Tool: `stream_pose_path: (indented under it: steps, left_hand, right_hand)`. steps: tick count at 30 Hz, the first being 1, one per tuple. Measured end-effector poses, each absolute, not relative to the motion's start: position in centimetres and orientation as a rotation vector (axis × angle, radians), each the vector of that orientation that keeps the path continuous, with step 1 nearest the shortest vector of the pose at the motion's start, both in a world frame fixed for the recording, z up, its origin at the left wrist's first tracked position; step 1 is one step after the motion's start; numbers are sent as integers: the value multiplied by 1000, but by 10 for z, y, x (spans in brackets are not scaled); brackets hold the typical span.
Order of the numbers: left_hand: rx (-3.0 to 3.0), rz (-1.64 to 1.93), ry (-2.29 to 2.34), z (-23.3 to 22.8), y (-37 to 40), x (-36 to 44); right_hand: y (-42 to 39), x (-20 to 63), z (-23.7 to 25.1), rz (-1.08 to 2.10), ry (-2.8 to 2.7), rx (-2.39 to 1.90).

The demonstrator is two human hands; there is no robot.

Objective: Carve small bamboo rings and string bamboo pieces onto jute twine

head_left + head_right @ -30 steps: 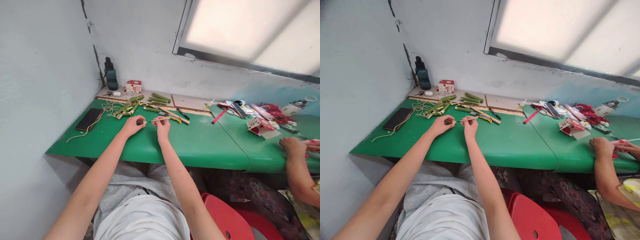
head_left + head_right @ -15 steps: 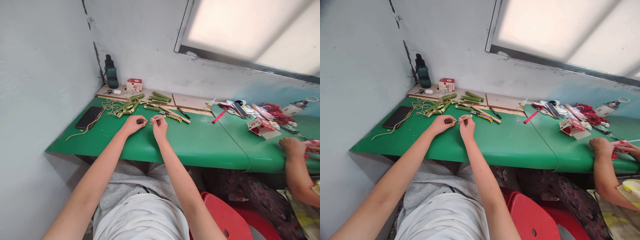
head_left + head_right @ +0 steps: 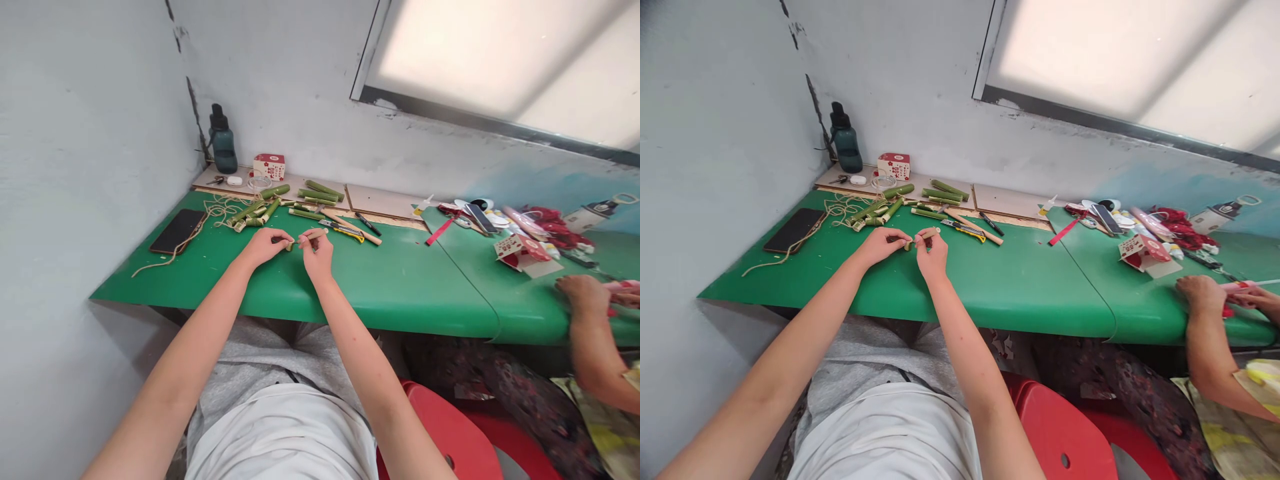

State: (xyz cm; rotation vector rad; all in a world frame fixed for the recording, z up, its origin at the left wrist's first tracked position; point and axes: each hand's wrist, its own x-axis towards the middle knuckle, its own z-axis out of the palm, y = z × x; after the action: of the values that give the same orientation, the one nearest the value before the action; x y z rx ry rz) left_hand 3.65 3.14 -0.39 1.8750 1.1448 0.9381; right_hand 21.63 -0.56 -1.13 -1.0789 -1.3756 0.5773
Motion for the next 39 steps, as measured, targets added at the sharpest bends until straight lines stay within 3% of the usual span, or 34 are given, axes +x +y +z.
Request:
stream_pose_path:
  steps: [39]
  left_hand:
    - [1881, 907, 1105, -1, 31, 37]
  right_hand:
    - [-9, 213, -11, 494, -1587, -1106]
